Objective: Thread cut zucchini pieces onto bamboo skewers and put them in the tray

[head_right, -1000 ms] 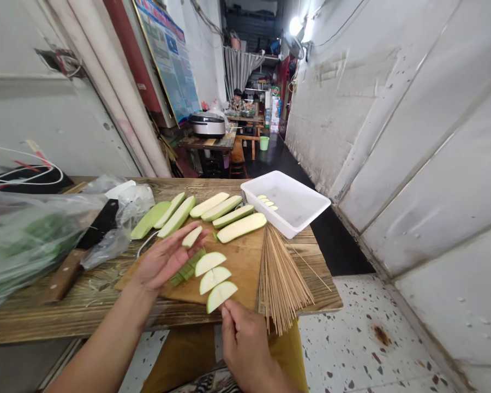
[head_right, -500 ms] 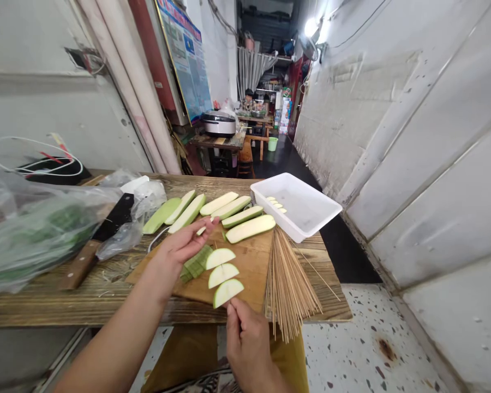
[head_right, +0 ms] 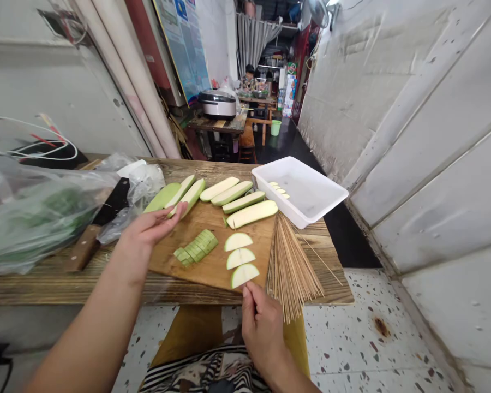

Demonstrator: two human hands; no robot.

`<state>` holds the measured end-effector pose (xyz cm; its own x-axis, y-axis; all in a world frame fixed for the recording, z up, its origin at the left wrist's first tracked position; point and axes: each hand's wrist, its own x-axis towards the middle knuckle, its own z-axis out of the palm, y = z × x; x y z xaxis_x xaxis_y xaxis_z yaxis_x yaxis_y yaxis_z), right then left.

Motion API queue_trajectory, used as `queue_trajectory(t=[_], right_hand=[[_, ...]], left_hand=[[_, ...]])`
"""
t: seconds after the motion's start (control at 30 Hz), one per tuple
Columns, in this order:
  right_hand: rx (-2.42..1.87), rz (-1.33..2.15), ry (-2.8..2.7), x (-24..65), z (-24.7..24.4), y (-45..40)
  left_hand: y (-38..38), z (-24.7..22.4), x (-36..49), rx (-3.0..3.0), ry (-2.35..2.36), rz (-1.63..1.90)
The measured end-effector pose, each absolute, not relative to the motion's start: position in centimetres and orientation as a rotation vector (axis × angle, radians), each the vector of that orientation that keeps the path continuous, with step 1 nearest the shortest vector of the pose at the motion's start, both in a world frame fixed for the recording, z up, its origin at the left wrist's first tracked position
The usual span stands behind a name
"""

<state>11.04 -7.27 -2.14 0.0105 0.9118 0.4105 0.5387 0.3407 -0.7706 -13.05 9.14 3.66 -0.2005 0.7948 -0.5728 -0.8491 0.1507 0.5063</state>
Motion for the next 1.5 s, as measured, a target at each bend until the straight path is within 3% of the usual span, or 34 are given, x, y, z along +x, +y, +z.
queue_trajectory(t=[0.47,1.5], right_hand=[[-1.236,0.498,-1.852,10.1,-2.1,-8.2],[-1.182,0.455,-1.882,10.1,-3.0,-8.1]], left_hand=[[5.2,2.8,-9.1,0.38,0.768,1.064],[4.1,2.5,-7.1,0.459,0.936,1.194]])
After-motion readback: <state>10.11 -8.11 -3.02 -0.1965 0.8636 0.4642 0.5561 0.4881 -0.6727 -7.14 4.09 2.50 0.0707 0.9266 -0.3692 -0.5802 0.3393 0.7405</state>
